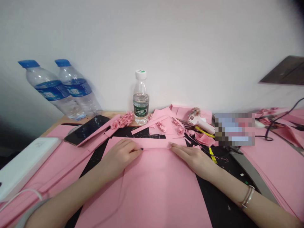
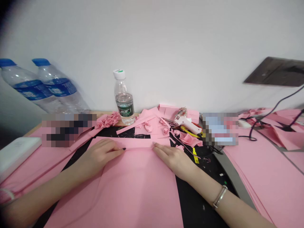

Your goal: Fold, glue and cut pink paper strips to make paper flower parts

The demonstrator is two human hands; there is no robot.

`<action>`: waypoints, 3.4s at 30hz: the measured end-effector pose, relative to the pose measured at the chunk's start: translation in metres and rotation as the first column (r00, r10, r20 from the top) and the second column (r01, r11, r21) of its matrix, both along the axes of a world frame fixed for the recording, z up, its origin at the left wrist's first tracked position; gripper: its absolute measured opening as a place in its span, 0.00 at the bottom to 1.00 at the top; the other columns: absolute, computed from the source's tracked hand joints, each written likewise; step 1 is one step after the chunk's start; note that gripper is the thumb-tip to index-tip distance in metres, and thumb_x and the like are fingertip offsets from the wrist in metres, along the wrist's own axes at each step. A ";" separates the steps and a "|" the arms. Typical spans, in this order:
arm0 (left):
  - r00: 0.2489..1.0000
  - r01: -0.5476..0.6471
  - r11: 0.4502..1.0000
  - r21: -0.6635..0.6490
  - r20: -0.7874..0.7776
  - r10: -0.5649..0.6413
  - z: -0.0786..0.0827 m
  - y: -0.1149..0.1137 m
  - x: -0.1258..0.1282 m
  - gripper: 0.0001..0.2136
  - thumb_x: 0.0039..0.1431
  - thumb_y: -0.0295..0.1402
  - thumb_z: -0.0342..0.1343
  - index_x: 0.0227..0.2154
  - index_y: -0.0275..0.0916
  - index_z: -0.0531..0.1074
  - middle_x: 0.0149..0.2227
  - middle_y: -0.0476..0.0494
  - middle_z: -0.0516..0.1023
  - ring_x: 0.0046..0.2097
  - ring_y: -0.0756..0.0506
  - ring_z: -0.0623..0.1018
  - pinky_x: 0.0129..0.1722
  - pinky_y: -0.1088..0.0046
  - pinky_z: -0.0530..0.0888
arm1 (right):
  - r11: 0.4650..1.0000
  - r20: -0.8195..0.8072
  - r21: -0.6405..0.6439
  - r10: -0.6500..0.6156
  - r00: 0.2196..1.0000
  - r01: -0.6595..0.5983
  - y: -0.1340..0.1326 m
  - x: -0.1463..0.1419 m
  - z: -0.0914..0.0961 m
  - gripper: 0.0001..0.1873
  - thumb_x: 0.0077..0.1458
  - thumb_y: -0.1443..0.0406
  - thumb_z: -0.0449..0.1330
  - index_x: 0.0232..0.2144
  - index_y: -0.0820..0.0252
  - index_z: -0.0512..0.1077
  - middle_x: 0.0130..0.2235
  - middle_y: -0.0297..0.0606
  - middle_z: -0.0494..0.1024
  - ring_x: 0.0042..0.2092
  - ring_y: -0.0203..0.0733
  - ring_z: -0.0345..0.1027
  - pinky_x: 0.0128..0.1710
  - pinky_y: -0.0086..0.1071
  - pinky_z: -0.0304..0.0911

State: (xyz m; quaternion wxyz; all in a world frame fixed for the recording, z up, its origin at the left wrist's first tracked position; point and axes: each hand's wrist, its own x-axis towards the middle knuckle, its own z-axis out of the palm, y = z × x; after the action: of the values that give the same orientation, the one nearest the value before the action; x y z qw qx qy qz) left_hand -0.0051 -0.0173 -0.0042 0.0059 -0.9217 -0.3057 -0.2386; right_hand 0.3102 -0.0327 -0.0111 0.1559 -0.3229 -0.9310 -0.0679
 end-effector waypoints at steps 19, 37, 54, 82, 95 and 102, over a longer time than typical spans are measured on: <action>0.959 -0.184 0.983 -0.003 -0.222 0.179 0.002 -0.022 0.026 0.14 0.61 0.26 0.48 0.45 0.32 0.76 0.38 0.39 0.76 0.41 0.38 0.72 0.50 0.50 0.69 | 0.984 0.234 0.028 -0.178 0.956 0.176 -0.026 -0.038 0.008 0.23 0.62 0.68 0.53 0.56 0.79 0.68 0.56 0.60 0.73 0.55 0.59 0.70 0.54 0.48 0.69; 0.948 -0.192 0.976 -0.104 -0.278 0.157 -0.026 -0.032 0.041 0.22 0.66 0.26 0.39 0.61 0.26 0.61 0.63 0.31 0.64 0.64 0.37 0.65 0.59 0.57 0.68 | 0.932 0.157 -0.265 -0.209 0.965 0.246 -0.034 -0.077 0.002 0.44 0.61 0.48 0.52 0.62 0.85 0.57 0.64 0.69 0.55 0.65 0.64 0.51 0.62 0.51 0.56; 0.969 -0.208 0.976 -0.066 -0.147 0.197 -0.004 -0.012 -0.015 0.19 0.68 0.28 0.42 0.36 0.38 0.80 0.45 0.41 0.82 0.46 0.41 0.80 0.60 0.47 0.63 | 0.960 0.121 0.043 -0.279 0.953 0.276 -0.012 -0.012 0.011 0.12 0.60 0.72 0.55 0.32 0.66 0.78 0.45 0.52 0.80 0.46 0.53 0.75 0.47 0.45 0.70; 0.919 -0.142 0.759 -0.635 0.201 0.340 0.003 0.035 -0.025 0.11 0.59 0.36 0.54 0.37 0.42 0.81 0.39 0.48 0.85 0.42 0.43 0.82 0.47 0.65 0.78 | 0.943 -0.261 -0.301 -0.223 0.939 0.140 0.032 -0.001 0.013 0.12 0.58 0.73 0.53 0.35 0.59 0.77 0.36 0.41 0.82 0.39 0.44 0.76 0.40 0.37 0.73; 0.999 -0.003 0.999 -0.054 -0.053 0.000 0.001 0.015 -0.024 0.16 0.65 0.22 0.45 0.39 0.36 0.80 0.41 0.39 0.82 0.44 0.43 0.79 0.45 0.62 0.77 | 0.994 -0.004 -0.001 -0.113 0.994 0.113 0.008 -0.001 0.001 0.16 0.62 0.73 0.52 0.46 0.63 0.77 0.51 0.48 0.78 0.52 0.48 0.73 0.52 0.43 0.71; 0.971 -0.146 0.988 0.059 -0.183 0.155 -0.011 -0.019 -0.005 0.18 0.64 0.28 0.44 0.51 0.28 0.75 0.54 0.31 0.76 0.58 0.34 0.73 0.58 0.50 0.69 | 0.981 0.134 -0.020 -0.189 0.973 0.194 -0.012 -0.012 0.005 0.23 0.65 0.63 0.51 0.56 0.73 0.69 0.58 0.56 0.71 0.58 0.56 0.67 0.57 0.51 0.66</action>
State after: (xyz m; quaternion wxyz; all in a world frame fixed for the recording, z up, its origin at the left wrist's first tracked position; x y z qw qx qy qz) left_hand -0.0105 -0.0366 -0.0156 0.0736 -0.9138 -0.3672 -0.1570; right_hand 0.2977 -0.0452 -0.0063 0.0818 -0.4085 -0.9048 -0.0882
